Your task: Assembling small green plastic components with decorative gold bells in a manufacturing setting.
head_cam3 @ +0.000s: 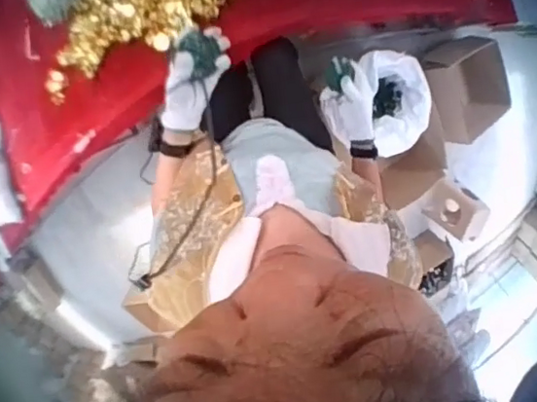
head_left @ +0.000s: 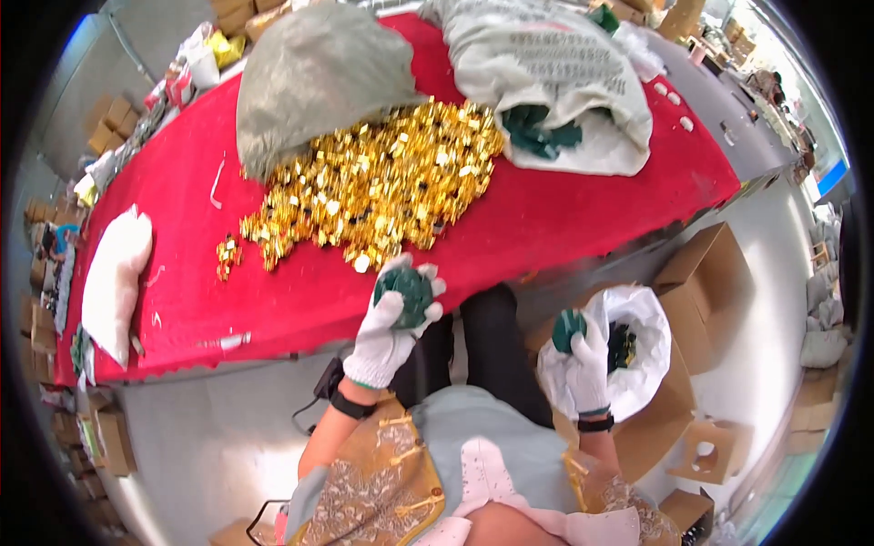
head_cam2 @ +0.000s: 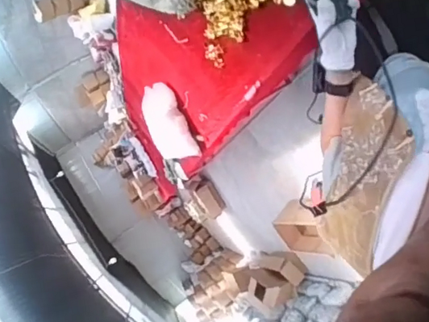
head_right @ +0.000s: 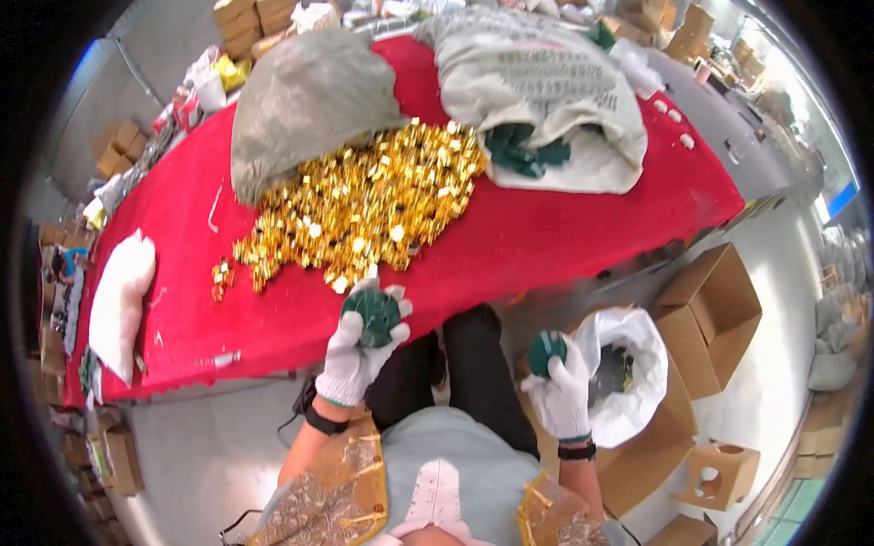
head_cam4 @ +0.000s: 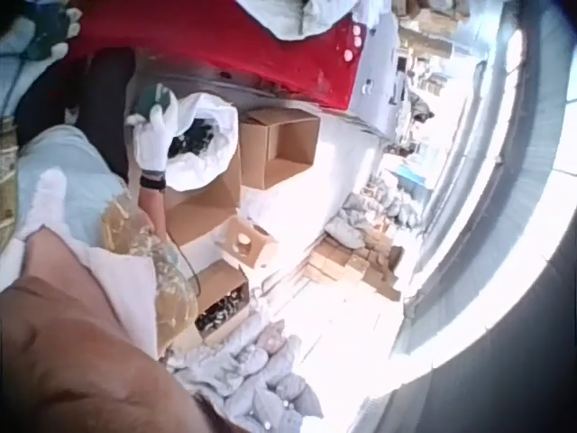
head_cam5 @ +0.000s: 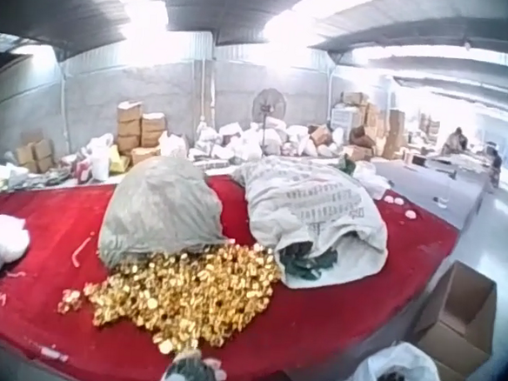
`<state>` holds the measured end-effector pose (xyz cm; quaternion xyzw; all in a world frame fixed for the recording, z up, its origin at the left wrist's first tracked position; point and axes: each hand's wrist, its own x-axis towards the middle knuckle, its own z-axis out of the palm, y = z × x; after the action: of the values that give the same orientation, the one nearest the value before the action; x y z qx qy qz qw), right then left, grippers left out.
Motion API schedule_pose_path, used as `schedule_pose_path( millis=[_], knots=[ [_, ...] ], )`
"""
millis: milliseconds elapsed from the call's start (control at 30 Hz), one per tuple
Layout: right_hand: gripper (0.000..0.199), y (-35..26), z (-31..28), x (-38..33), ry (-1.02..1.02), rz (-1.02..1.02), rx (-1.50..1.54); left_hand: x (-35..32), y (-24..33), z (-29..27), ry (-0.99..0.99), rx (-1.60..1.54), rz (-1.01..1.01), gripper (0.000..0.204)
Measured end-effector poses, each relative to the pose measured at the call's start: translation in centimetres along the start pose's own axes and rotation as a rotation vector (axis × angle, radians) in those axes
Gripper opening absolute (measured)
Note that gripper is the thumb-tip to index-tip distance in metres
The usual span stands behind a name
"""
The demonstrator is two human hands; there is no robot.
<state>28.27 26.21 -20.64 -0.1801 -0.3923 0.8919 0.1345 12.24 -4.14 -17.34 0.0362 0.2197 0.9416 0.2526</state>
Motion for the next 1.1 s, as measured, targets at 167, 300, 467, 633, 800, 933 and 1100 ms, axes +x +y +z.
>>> schedule_pose_path(
  millis=[167,300,467,633,800,933,1100],
  knots=[
    [0.058,-0.2,10.1,0.5,-0.394,0.109,-0.29,-2.9,-0.9,-0.9,-0.111,0.074,-0.012,0.112],
    [0.056,1.6,16.1,2.2,-0.632,0.175,-0.577,-5.5,-1.2,-1.4,-0.027,0.161,0.052,0.117],
    [0.057,3.7,19.0,2.5,-0.725,0.31,-0.626,-7.7,-0.5,-1.8,0.107,0.169,0.096,0.12],
    [0.056,5.0,18.7,1.9,-0.758,0.184,-0.83,-7.9,-0.8,-2.6,0.098,0.084,0.099,0.115],
    [0.053,6.3,17.7,1.7,-0.757,-0.271,-1.134,-7.5,-1.4,-3.5,0.08,0.103,0.092,0.114],
    [0.052,6.9,16.8,1.9,-0.684,-0.374,-1.219,-7.4,-1.7,-3.6,0.065,0.206,0.117,0.111],
    [0.053,7.2,16.4,1.9,-0.635,-0.407,-1.276,-7.6,-1.4,-3.3,0.036,0.251,0.074,0.099]
  ],
)
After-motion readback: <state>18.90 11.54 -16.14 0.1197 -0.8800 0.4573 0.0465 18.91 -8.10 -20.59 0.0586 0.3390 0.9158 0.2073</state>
